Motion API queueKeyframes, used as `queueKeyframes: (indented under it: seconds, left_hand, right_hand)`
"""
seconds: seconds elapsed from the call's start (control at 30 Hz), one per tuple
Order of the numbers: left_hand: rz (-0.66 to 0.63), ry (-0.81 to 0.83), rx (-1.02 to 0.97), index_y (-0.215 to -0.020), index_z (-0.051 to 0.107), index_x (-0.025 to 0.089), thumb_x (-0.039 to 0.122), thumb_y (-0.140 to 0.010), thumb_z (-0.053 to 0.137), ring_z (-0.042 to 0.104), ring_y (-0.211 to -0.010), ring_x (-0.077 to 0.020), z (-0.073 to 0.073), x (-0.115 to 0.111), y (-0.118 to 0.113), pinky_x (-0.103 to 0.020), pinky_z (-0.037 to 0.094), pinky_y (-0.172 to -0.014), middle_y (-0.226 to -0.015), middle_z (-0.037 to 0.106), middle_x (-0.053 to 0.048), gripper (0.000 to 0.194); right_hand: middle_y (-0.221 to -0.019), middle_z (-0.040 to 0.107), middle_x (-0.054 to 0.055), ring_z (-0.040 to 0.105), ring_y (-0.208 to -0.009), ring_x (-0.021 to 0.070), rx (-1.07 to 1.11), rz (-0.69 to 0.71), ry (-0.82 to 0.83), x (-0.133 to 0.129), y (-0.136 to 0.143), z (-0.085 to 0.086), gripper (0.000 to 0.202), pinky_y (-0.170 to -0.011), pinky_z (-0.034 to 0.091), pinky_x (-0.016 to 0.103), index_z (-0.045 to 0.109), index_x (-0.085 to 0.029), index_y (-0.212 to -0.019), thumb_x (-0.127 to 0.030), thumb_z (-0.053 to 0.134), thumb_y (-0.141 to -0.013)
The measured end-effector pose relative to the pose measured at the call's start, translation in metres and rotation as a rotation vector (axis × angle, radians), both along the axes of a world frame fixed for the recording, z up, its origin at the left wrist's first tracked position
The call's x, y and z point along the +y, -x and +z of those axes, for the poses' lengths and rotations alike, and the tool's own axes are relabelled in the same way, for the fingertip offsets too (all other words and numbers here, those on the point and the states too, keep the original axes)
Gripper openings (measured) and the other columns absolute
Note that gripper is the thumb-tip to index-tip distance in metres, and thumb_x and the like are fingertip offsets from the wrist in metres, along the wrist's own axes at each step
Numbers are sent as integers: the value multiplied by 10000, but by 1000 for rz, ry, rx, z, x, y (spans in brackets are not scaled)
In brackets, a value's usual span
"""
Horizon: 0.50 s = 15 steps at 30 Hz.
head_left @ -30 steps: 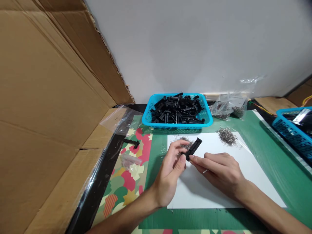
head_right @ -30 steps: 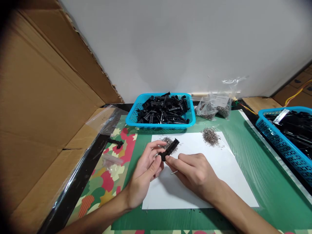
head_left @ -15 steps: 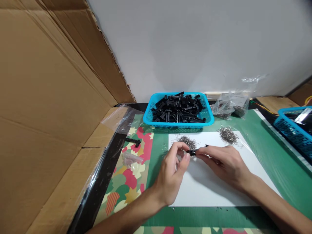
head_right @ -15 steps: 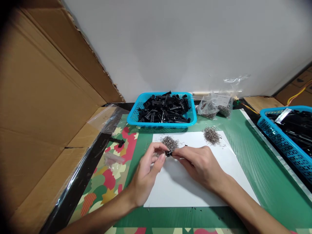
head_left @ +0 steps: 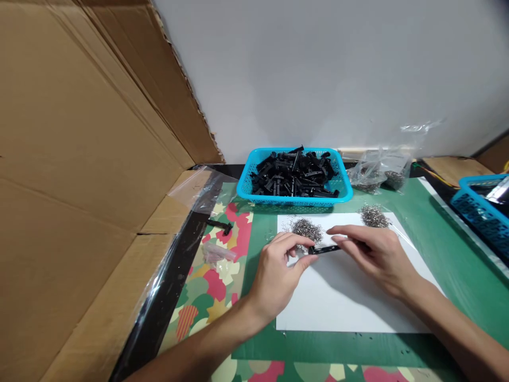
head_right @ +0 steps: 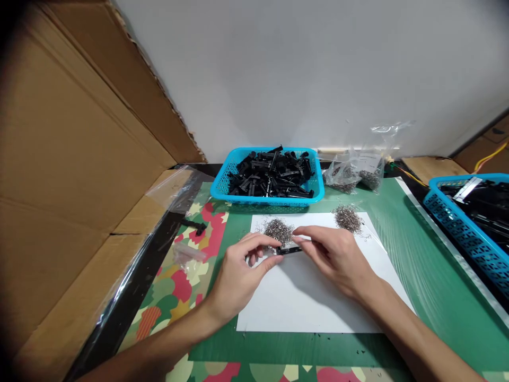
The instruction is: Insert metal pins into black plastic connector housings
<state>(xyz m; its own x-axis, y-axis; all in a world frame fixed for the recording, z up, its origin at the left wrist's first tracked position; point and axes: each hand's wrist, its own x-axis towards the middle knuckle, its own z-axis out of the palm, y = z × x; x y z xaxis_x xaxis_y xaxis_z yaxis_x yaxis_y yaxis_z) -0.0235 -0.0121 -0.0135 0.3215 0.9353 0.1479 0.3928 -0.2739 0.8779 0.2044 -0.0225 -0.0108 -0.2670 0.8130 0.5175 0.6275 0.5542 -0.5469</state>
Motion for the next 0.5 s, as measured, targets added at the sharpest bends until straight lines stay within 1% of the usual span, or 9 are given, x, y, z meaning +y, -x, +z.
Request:
queueKeyframes:
  seconds: [0.07, 0.13, 0.27, 0.3, 0.33, 0.4, 0.43, 0.5]
  left_hand:
    - [-31, -33, 12, -1000, 788, 223, 144, -864, 848, 599, -826, -190, 1, -1, -1, -314, 462, -776, -933, 763, -4, 168]
    - [-64, -53, 18, -985, 786, 219, 149, -859, 856, 630, -847, -200, 1, -3, -2, -332, 484, -812, -949, 786, -8, 159]
    - [-129, -88, 7, -985, 782, 213, 134, -851, 861, 667, -888, -214, 1, -5, -4, -345, 501, -816, -962, 806, -10, 175]
    - [-148, -97, 10, -981, 780, 210, 124, -850, 859, 669, -899, -217, 1, -6, -5, -345, 500, -812, -961, 809, -10, 176]
    - [-164, -105, 15, -975, 779, 206, 115, -847, 857, 669, -904, -219, 0, -6, -5, -346, 500, -809, -958, 812, -10, 176]
    - [-184, -112, 30, -966, 778, 199, 99, -842, 852, 669, -903, -221, -1, -6, -5, -348, 504, -801, -949, 812, -14, 176]
    - [-187, -115, 37, -965, 779, 196, 94, -840, 849, 670, -902, -223, -1, -6, -5, -348, 507, -797, -943, 811, -19, 176]
    - [-191, -125, 51, -971, 785, 199, 95, -844, 840, 674, -908, -230, -2, -7, -5, -350, 516, -793, -940, 806, -26, 173]
  right_hand:
    - [-834, 790, 46, 716, -648, 152, 30, -46, -27, 0, -2, 5, 256, -602, 517, 247, 756, -175, -1014, -204, 509, -1071]
    - [-832, 753, 59, 710, -692, 169, 46, -63, -31, 1, -4, 10, 317, -617, 518, 270, 765, -172, -1009, -210, 460, -1086]
    - [-936, 681, 96, 680, -835, 211, 40, -61, -44, 1, -2, 15, 377, -699, 525, 330, 804, -191, -988, -318, 465, -1095]
    - [-913, 673, 88, 670, -813, 207, 51, -63, -32, 0, -1, 14, 394, -689, 518, 328, 807, -196, -958, -347, 471, -1096]
    - [-835, 661, 66, 650, -734, 187, 78, -67, 2, -1, 2, 13, 415, -644, 499, 310, 802, -197, -917, -368, 471, -1099]
    - [-620, 589, 4, 549, -522, 133, 181, -75, 126, -3, 8, 10, 466, -518, 423, 268, 761, -186, -811, -382, 464, -1111]
    - [-536, 543, -20, 493, -449, 114, 241, -74, 195, -5, 12, 8, 492, -476, 387, 258, 729, -182, -758, -386, 462, -1116]
    - [-447, 482, -45, 438, -388, 99, 335, -67, 297, -7, 20, 4, 525, -443, 357, 249, 667, -181, -685, -407, 471, -1116]
